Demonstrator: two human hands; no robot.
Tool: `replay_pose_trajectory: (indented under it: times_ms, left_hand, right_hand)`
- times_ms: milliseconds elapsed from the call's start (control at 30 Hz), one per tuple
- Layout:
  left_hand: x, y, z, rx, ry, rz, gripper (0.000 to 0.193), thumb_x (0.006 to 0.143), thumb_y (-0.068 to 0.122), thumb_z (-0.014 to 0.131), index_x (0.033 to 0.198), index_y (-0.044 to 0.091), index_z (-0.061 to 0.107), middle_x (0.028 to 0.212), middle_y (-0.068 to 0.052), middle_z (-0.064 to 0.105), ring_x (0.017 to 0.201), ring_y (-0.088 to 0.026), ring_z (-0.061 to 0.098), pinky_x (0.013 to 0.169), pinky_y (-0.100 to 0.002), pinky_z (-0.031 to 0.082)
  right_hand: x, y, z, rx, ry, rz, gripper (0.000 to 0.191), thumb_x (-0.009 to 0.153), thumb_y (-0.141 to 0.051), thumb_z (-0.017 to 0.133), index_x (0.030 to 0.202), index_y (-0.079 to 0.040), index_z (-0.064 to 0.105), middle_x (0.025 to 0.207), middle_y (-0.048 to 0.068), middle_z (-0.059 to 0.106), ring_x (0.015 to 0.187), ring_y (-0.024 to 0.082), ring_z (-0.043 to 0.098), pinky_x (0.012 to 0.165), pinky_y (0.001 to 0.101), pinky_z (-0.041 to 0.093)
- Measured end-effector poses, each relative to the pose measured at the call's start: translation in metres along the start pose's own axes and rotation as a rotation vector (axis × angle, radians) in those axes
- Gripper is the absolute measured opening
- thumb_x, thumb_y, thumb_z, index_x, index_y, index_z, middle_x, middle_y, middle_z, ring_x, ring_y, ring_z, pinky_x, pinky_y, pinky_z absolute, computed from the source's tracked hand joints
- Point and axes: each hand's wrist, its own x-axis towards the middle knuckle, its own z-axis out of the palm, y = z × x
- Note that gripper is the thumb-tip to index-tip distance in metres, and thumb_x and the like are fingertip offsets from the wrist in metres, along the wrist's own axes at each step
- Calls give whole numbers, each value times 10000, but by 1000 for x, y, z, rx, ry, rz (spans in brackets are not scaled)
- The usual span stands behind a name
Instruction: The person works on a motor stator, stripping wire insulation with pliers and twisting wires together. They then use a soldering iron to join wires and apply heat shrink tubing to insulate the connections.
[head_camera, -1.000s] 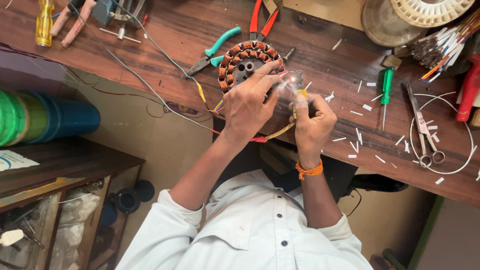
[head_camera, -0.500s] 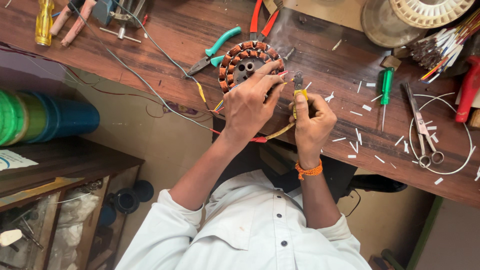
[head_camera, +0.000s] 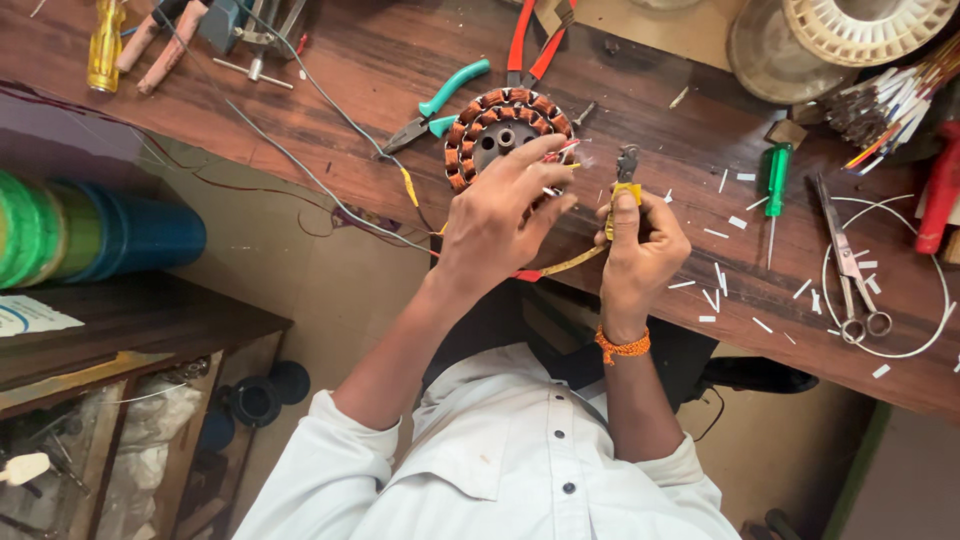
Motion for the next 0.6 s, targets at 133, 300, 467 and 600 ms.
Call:
replay_pose_trajectory:
  times_ms: [133, 300, 467, 600]
  left_hand:
    - [-4, 0, -11, 250, -20, 172, 247, 898, 146, 784, 1116, 125, 671, 1160, -35, 672, 1007, -258, 633, 851, -381, 562]
    - [-4, -5, -5, 310, -60, 162, 273, 910, 165, 787, 1161, 114, 690, 981, -20, 637, 898, -232, 638, 755, -374, 545]
    - [-3, -5, 10, 347, 18, 96, 239, 957, 213, 748, 1172, 129, 692, 952, -17, 626, 851, -201, 692, 679, -354, 543]
    - [1, -4, 18, 352, 32, 19, 195, 964, 246, 732, 1125, 140, 706, 934, -16, 633, 745, -235, 687, 617, -364, 539]
  right_hand:
    - [0, 1, 0, -14, 22, 13, 243, 1073, -199, 656, 1049, 39, 699, 844, 45, 692, 665, 71, 608, 606, 216, 502]
    - [0, 0, 0, 7, 15, 16, 236, 1067, -196, 658, 1048, 36, 696, 839, 44, 692, 659, 72, 610, 604, 216, 505]
    - [-1, 0, 0, 19, 0, 11, 215, 1066, -171, 663, 1050, 41, 695, 857, 41, 692, 678, 69, 611, 611, 217, 503]
    - [-1, 0, -1, -10, 6, 16, 208, 1058, -162, 670, 1051, 42, 707, 844, 41, 687, 660, 67, 606, 593, 216, 495]
